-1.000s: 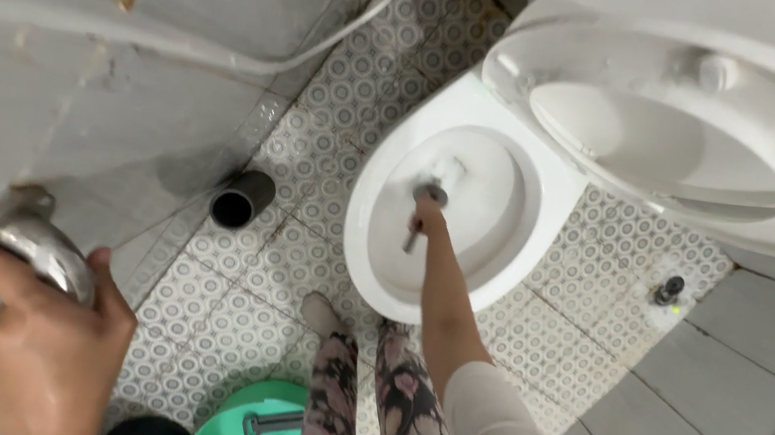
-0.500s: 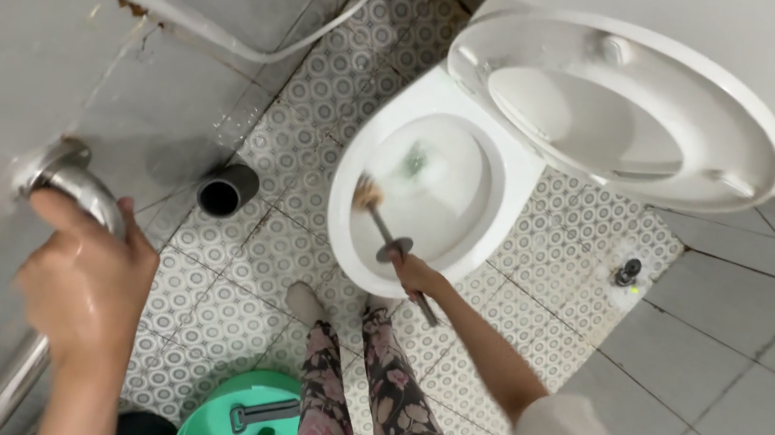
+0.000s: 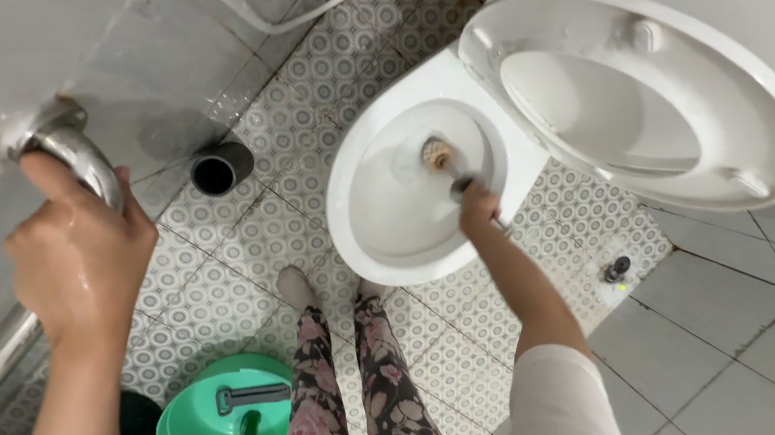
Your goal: Clean the inside and outside of a toilet using a brush and water spray.
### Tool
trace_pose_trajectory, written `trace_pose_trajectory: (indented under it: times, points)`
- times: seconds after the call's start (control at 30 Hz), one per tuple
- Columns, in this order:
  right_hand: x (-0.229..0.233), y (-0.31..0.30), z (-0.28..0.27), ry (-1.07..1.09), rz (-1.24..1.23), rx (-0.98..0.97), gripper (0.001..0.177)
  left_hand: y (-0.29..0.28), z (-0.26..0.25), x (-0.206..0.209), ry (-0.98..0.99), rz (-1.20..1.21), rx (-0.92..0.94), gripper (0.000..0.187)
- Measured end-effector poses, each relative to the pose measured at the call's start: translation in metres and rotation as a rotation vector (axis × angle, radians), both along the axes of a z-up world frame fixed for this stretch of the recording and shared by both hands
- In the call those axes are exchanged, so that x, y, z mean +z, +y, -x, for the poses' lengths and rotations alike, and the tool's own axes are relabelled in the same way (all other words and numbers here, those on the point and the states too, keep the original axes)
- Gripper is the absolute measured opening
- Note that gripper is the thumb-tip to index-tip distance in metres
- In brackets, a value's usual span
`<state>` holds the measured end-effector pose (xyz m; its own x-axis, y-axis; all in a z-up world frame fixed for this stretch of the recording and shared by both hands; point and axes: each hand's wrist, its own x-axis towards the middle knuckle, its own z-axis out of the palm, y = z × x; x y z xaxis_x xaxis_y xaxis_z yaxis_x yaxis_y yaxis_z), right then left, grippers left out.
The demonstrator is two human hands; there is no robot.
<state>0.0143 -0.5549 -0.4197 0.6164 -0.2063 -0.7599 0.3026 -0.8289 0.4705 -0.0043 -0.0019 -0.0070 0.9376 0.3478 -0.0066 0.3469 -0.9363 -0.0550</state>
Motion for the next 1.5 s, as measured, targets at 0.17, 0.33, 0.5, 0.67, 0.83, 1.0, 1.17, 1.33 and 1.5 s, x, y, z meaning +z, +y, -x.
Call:
trace_pose_trajectory:
  times: [0.17, 0.33, 0.5, 0.67, 0.83, 1.0, 1.17, 1.33, 1.5]
  points:
    - [-0.075, -0.024, 0.016, 0.226, -0.375, -0.126, 0.035, -0.004, -0.01, 0.016, 0.002, -0.015, -0.007, 0.048]
    - [0.047, 0.023, -0.038, 0.091, -0.044, -0.149, 0.033, 0.004, 0.005, -0.003, -0.006, -0.049, -0.022, 0.044]
    - [-0.084, -0.022, -0.002, 0.062, -0.278, -0.145, 0.044, 0.004, 0.0, 0.0, 0.008, -0.076, -0.034, 0.043]
    - [0.029, 0.028, -0.035, 0.148, 0.02, -0.16, 0.033, 0.002, -0.003, 0.002, -0.016, -0.069, -0.024, 0.046]
    - [-0.012, 0.006, -0.01, 0.159, -0.141, -0.121, 0.037, 0.004, 0.002, -0.004, -0.018, -0.04, -0.032, 0.042]
    - [0.059, 0.053, -0.016, 0.087, -0.04, -0.197, 0.039, 0.003, 0.003, -0.002, -0.018, -0.033, -0.02, 0.041]
    - [0.012, 0.031, 0.011, 0.262, -0.273, -0.398, 0.038, -0.005, -0.001, 0.008, -0.009, -0.035, 0.015, 0.045]
    - [-0.061, 0.065, 0.037, -0.066, -0.288, -0.701, 0.049, -0.008, -0.006, 0.011, 0.043, -0.089, 0.062, 0.051]
    - [-0.108, 0.036, 0.039, -0.248, -0.335, -1.044, 0.05, 0.015, 0.017, -0.029, 0.028, -0.138, 0.086, 0.058]
